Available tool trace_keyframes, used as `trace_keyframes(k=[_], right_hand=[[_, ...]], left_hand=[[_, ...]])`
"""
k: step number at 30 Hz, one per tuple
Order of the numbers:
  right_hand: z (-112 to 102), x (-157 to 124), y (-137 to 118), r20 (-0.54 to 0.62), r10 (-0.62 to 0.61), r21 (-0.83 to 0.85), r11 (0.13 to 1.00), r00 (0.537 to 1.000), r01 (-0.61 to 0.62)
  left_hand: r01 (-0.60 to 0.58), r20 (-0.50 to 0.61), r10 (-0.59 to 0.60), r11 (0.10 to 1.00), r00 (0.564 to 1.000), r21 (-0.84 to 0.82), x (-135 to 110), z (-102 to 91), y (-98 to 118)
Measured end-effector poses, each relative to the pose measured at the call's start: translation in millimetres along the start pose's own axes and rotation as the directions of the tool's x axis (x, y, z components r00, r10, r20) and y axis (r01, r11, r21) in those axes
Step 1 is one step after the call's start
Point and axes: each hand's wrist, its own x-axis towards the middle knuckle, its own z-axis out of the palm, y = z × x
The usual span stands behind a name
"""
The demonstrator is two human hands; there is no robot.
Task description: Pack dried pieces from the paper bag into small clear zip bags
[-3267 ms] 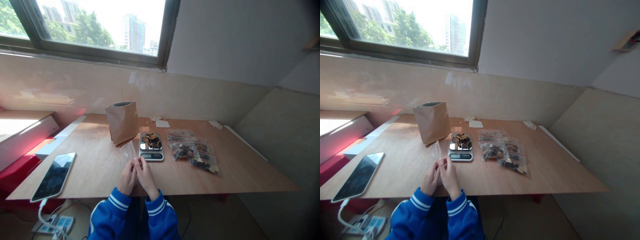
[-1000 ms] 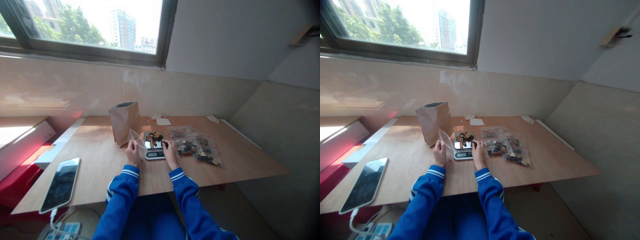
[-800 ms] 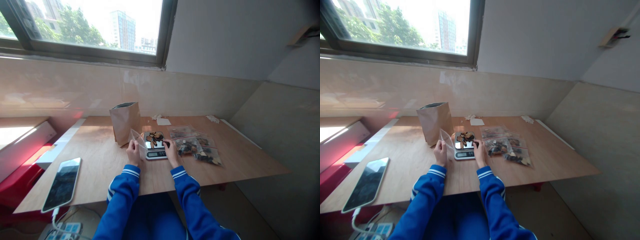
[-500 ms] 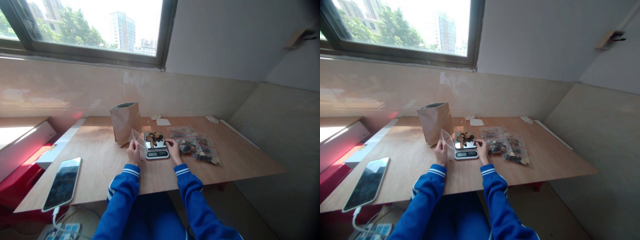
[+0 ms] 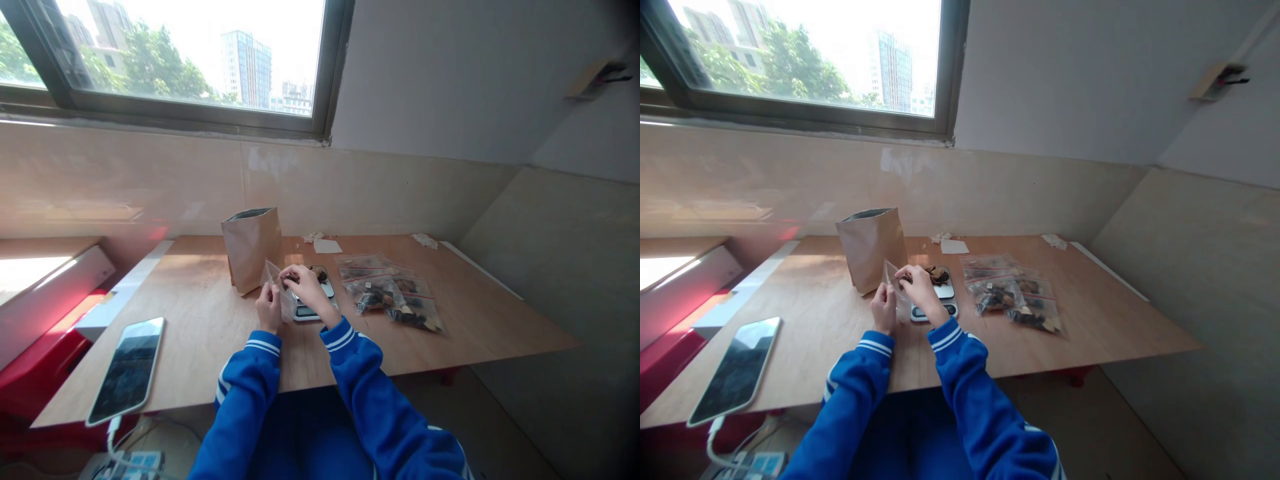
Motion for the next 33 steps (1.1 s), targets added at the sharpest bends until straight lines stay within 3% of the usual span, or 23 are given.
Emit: trace_keyframes(k=[4,11,14,17,20,26,29,33], right_hand=[[7.6,4.9,1.1,0.028,0.016,-0.125,0.992,0.999,-0.013],[8.3,6.2,1.4,0.013,0.059,-0.017,0.998,0.998,-0.059],[0.5,2.0,7.3,-0.080,0.015,-0.014,1.000,0.997,-0.016],[-5.6,-6.2,23.5,-0.189,-0.003,-0.142,0.990,0.982,-0.024],[-0.8,-17.6,45.8,-0.269,0.019,-0.334,0.936,0.963,-0.112],[24.8,-33.6,73.0,-0.260,0.014,-0.552,0.818,0.966,-0.160],[27.1,-35.2,77.0,-0.252,-0.022,-0.553,0.824,0.967,-0.126],[20.7,-37.0,82.8,-0.261,-0.073,-0.447,0.893,0.963,-0.054]], left_hand=[[-0.004,0.019,0.004,1.000,1.000,-0.005,-0.4,0.8,-2.6],[0.013,0.027,-0.012,0.999,1.000,-0.038,-0.9,1.7,-4.2],[0.017,0.027,-0.016,0.999,1.000,-0.048,-0.8,1.6,-4.4],[0.017,0.013,-0.017,0.999,1.000,-0.032,-0.7,1.4,-4.7],[0.016,0.005,-0.016,1.000,1.000,-0.015,-0.9,1.2,-4.8],[0.024,0.006,-0.024,0.999,1.000,-0.024,-1.6,1.2,-5.1],[0.021,-0.001,-0.021,1.000,1.000,-0.013,-1.7,1.2,-5.0],[0.021,0.000,-0.021,1.000,1.000,-0.004,-2.0,1.3,-3.1]])
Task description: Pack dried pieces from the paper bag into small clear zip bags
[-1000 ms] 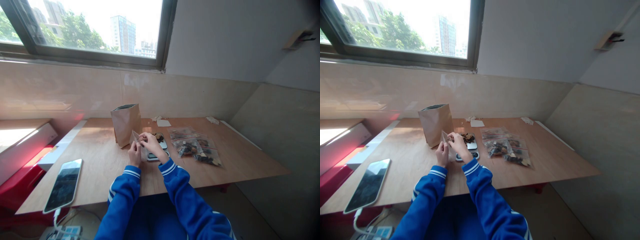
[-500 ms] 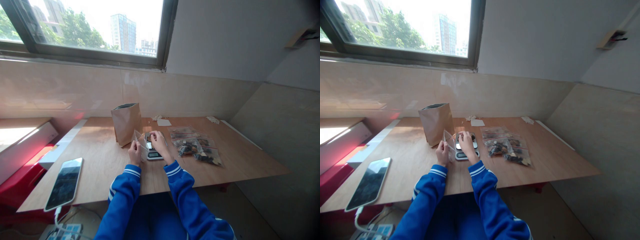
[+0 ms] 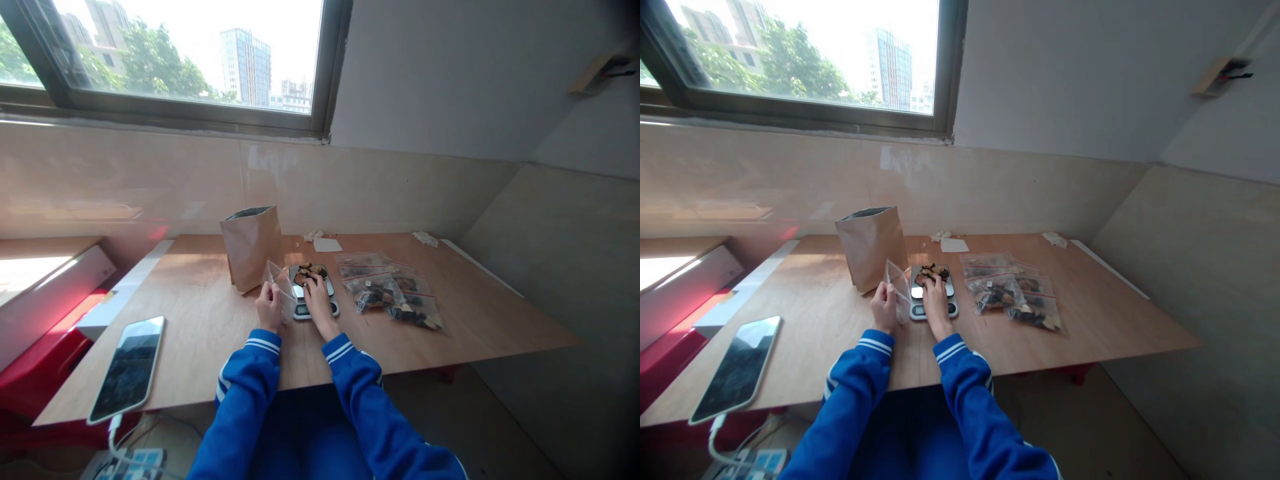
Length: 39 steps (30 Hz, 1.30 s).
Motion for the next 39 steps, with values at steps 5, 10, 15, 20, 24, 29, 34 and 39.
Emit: trace_keyframes(k=[5,10,15,20,24,29,34,39], right_hand=[[-6.2,-1.5,6.6,-0.034,0.024,0.194,0.981,0.999,-0.017],[-18.7,4.8,-1.7,-0.096,0.143,0.330,0.938,0.985,-0.104],[-35.2,20.1,-32.1,0.006,0.225,0.610,0.771,0.974,-0.181],[-42.6,36.7,-65.6,0.265,0.217,0.805,0.487,0.940,-0.339],[-36.5,46.4,-76.7,0.372,0.226,0.727,0.532,0.900,-0.434],[-25.7,51.7,-80.5,0.289,0.189,0.564,0.759,0.939,-0.326],[-14.2,56.5,-79.6,0.258,0.097,0.500,0.838,0.961,-0.219],[-12.0,56.3,-76.1,0.244,0.024,0.398,0.909,0.970,-0.122]], left_hand=[[0.015,0.003,-0.015,1.000,1.000,-0.008,-0.7,-0.1,1.6],[0.007,0.004,-0.007,1.000,1.000,0.003,-0.6,-0.4,0.8],[0.002,0.009,-0.002,1.000,1.000,0.004,0.2,0.0,0.5],[-0.007,0.014,0.007,1.000,1.000,0.006,0.2,-0.4,0.6],[-0.003,0.021,0.003,1.000,1.000,-0.008,0.1,-0.8,2.7],[-0.008,-0.023,0.007,1.000,1.000,-0.029,1.2,-1.4,5.5],[-0.021,-0.002,0.021,0.999,1.000,-0.038,1.3,-1.5,3.5],[-0.027,0.012,0.027,1.000,1.000,0.006,-0.3,-1.2,3.7]])
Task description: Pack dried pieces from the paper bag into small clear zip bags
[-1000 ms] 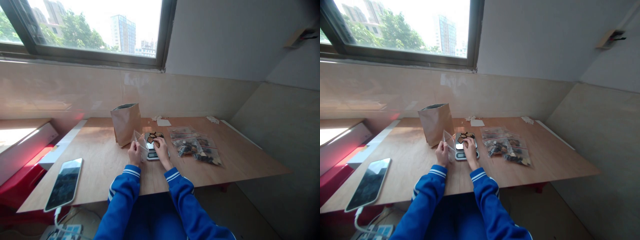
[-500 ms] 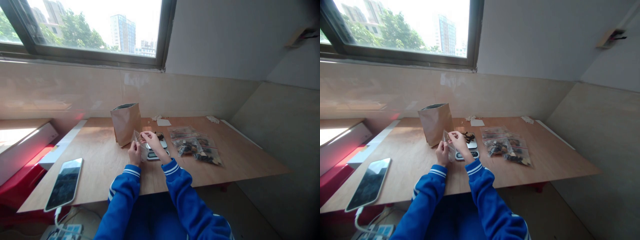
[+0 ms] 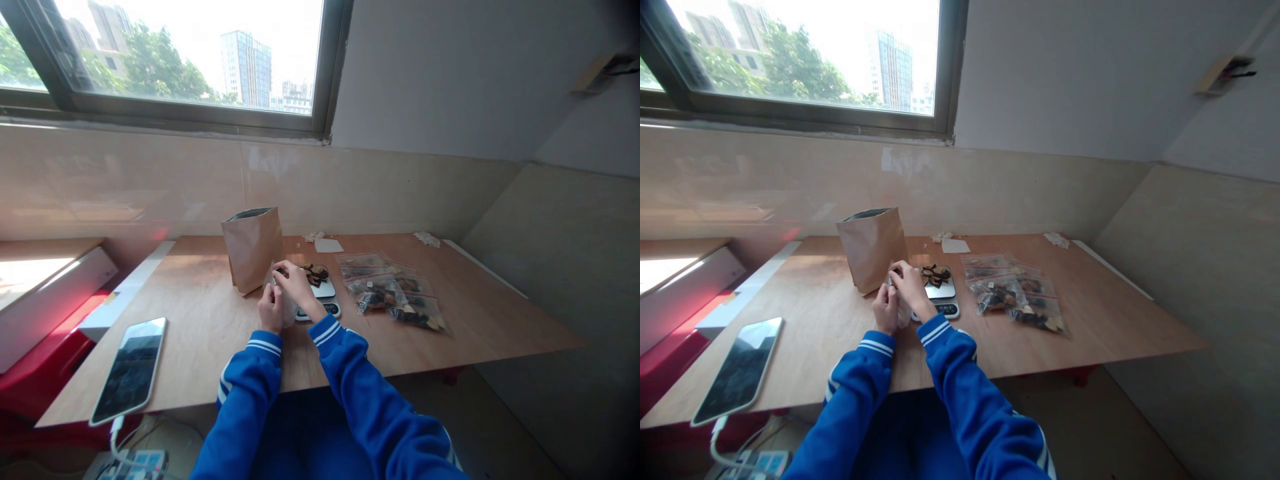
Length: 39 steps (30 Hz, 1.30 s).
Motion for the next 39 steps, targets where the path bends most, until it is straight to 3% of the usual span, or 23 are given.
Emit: trace_keyframes(k=[7,10,14,19,22,27,34,39], right_hand=[[-14.6,-18.6,-5.3,0.097,-0.177,-0.349,0.915,0.979,0.200],[-23.9,-19.4,4.1,-0.015,-0.190,-0.369,0.913,0.982,0.171],[-35.2,-13.8,44.8,-0.244,-0.122,-0.373,0.927,0.962,0.023],[-39.1,-12.3,106.3,-0.180,-0.034,-0.486,0.872,0.983,-0.059],[-40.1,-12.7,121.9,-0.151,-0.054,-0.486,0.874,0.987,-0.026],[-47.4,-13.7,117.9,-0.152,-0.076,-0.513,0.859,0.986,-0.013],[-56.7,-20.2,113.9,-0.115,-0.045,-0.667,0.744,0.992,-0.043],[-59.1,-25.4,112.2,-0.146,-0.028,-0.589,0.806,0.989,-0.064]], left_hand=[[0.054,-0.089,-0.061,0.996,0.994,-0.078,0.9,-0.1,0.0],[0.072,-0.096,-0.080,0.994,0.992,-0.086,0.3,0.5,-0.9],[0.078,-0.096,-0.085,0.995,0.992,-0.068,-0.8,1.3,-0.4],[0.080,-0.083,-0.087,0.994,0.993,-0.076,-0.9,1.4,0.1],[0.090,-0.073,-0.097,0.992,0.993,-0.083,-0.9,1.4,-1.1],[0.086,-0.074,-0.092,0.993,0.993,-0.077,-0.9,1.4,-2.1],[0.075,-0.066,-0.079,0.995,0.995,-0.064,-0.6,0.0,-1.0],[0.075,-0.063,-0.079,0.995,0.995,-0.068,-0.7,0.5,-2.4]])
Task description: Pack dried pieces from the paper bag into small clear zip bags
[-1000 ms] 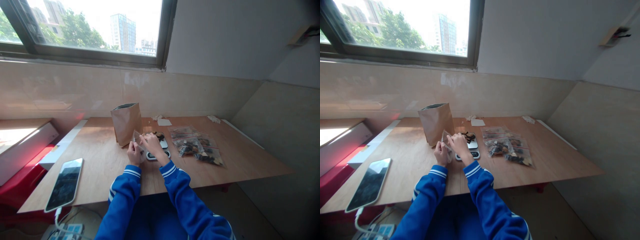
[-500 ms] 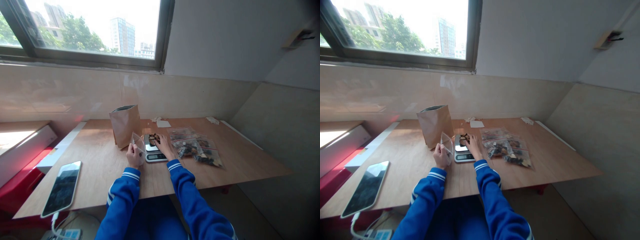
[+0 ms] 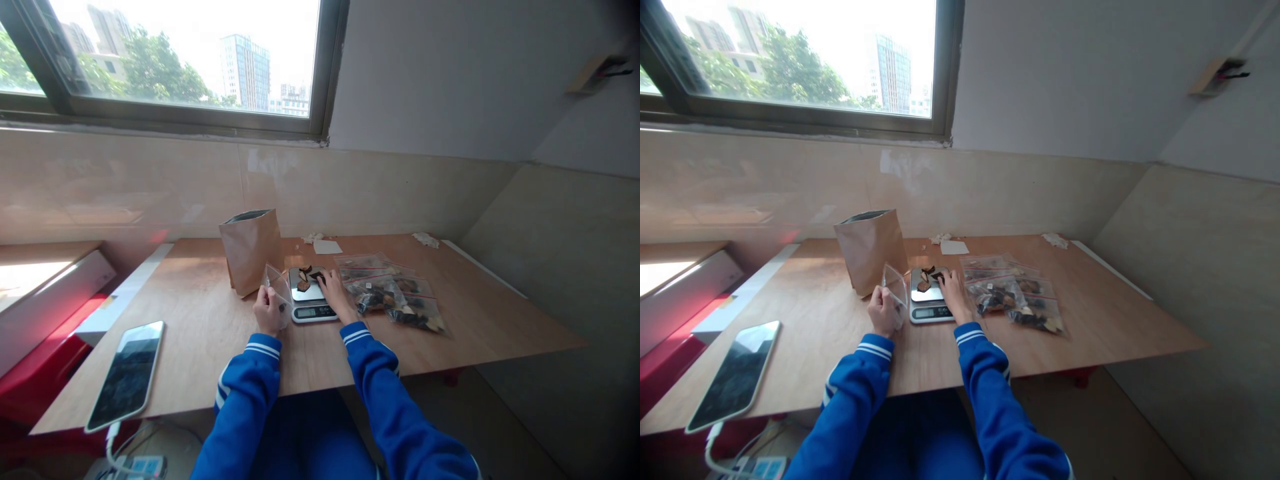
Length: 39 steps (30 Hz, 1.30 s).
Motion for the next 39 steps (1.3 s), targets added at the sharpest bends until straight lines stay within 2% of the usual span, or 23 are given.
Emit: trace_keyframes(k=[3,6,8,11,15,23,30,34,39], right_hand=[[-10.4,1.1,-13.6,-0.042,0.053,0.148,0.988,0.998,-0.046],[-28.0,4.4,-41.0,-0.052,0.055,0.352,0.936,0.997,-0.034],[-40.3,6.0,-62.9,-0.018,0.009,0.498,0.867,1.000,0.001],[-52.2,6.1,-90.5,0.108,-0.069,0.621,0.784,0.992,-0.013],[-52.6,3.8,-106.2,0.255,-0.083,0.593,0.800,0.963,-0.088],[-51.7,10.0,-112.6,0.344,-0.120,0.489,0.870,0.931,-0.068],[-40.1,32.4,-130.8,0.362,-0.036,0.496,0.854,0.931,-0.159],[-35.0,35.6,-136.4,0.343,0.010,0.471,0.863,0.939,-0.181],[-34.6,30.2,-134.8,0.302,-0.063,0.528,0.842,0.951,-0.112]], left_hand=[[0.008,-0.004,-0.008,1.000,1.000,0.002,0.1,0.8,-1.1],[0.001,0.004,-0.001,1.000,1.000,0.005,0.2,1.0,-1.1],[-0.008,0.003,0.008,1.000,1.000,0.007,0.4,0.7,-0.3],[-0.018,-0.004,0.018,1.000,1.000,0.015,0.6,-0.1,0.9],[-0.018,-0.002,0.018,1.000,1.000,0.019,0.7,-0.9,1.9],[-0.037,0.005,0.037,0.999,0.999,0.022,0.6,-2.0,5.9],[-0.026,0.007,0.026,0.999,1.000,0.021,0.5,-2.6,7.7],[-0.034,0.006,0.034,0.999,0.999,0.025,1.0,-2.8,6.8],[-0.036,-0.001,0.036,0.999,0.999,0.024,1.1,-2.2,6.7]])
